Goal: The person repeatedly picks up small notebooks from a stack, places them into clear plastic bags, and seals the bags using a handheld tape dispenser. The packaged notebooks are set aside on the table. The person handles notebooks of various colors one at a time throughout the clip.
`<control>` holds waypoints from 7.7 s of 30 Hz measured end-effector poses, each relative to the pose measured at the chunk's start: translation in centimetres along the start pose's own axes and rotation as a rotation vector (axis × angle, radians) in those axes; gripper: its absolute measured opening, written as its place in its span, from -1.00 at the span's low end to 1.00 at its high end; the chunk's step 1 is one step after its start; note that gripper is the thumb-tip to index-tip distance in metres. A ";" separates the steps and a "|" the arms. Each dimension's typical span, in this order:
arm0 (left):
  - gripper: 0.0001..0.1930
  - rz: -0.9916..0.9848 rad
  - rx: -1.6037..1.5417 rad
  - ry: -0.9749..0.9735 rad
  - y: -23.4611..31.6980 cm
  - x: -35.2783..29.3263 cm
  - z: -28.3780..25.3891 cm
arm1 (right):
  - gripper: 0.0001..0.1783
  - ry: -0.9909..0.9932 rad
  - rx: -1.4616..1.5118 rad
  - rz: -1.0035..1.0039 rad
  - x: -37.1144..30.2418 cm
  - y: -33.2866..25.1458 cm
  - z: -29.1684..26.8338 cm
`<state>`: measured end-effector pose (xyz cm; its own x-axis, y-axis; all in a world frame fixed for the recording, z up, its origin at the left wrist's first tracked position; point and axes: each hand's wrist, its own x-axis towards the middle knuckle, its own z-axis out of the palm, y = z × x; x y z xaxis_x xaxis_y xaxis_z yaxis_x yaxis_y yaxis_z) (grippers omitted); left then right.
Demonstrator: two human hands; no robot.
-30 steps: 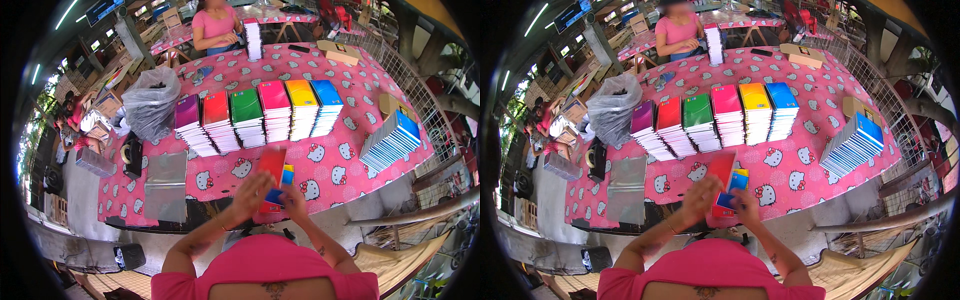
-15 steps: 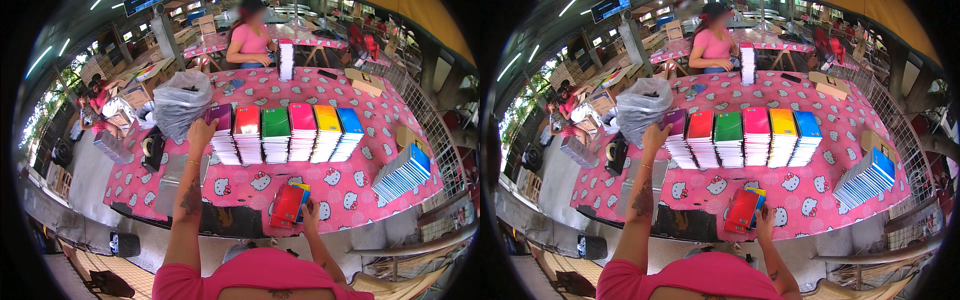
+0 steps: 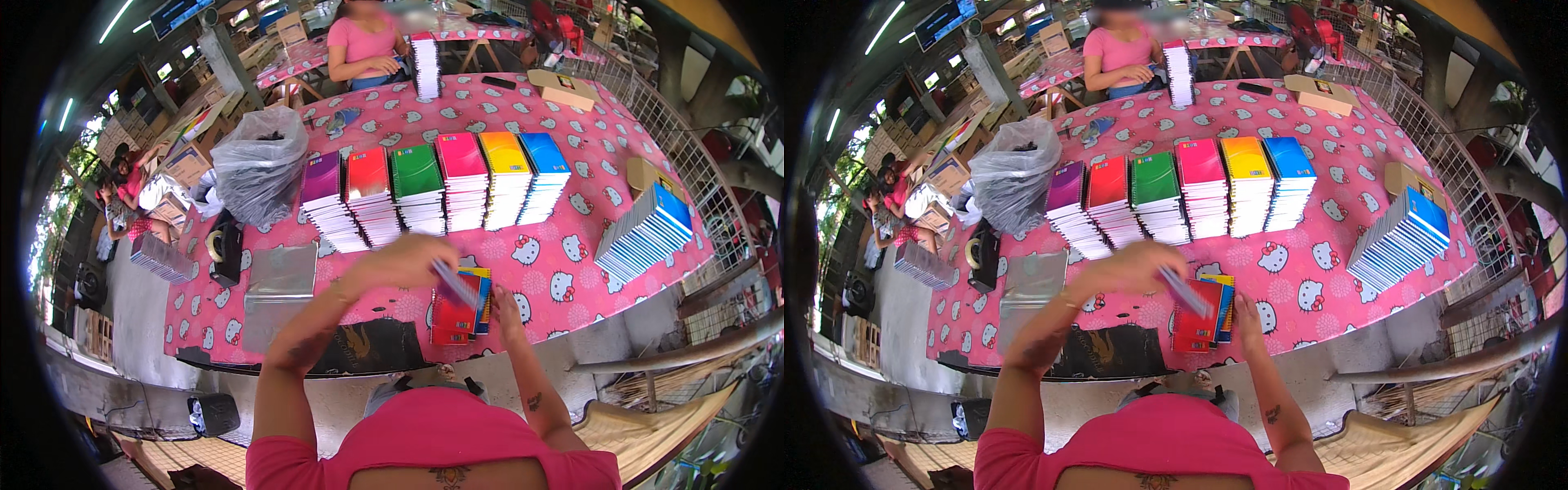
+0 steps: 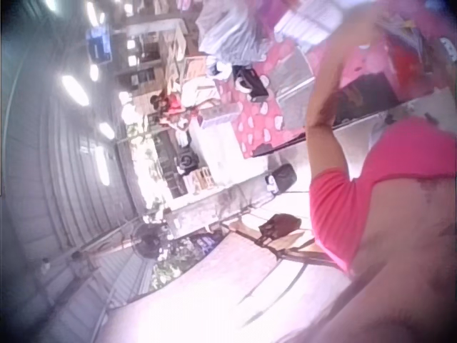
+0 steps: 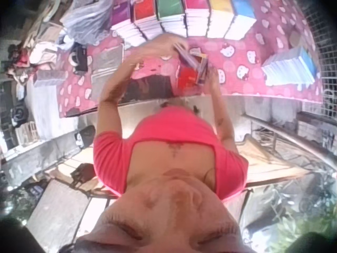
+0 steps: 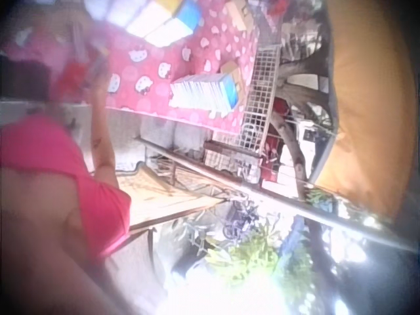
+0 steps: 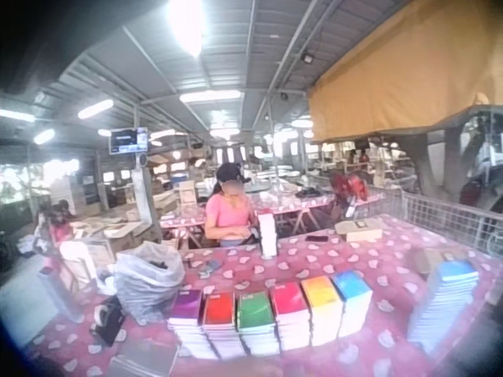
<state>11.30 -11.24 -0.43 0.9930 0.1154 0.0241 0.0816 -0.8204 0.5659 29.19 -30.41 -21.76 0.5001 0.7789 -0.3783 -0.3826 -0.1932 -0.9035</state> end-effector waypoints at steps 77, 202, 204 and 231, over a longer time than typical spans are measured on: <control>0.02 -0.331 0.444 0.371 -11.3 -40.3 4.2 | 0.04 -0.581 -0.195 -0.540 -5.0 16.1 43.7; -0.79 -0.234 0.228 0.331 -32.9 -39.1 -4.2 | -0.49 -0.169 -1.376 -1.029 -9.6 12.5 53.1; -0.84 -0.359 0.179 0.287 -29.0 -40.0 -4.7 | -0.48 -0.181 -1.345 -1.041 -9.5 12.1 53.0; -0.83 -0.630 0.177 0.590 -22.9 -41.6 3.0 | -0.27 -0.408 -1.214 -0.944 -7.3 13.2 51.7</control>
<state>-31.65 1.06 -16.88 0.5572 0.8061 0.1994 0.6599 -0.5756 0.4829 -19.72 -7.81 -20.48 -0.1206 0.9515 0.2830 0.8505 0.2461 -0.4648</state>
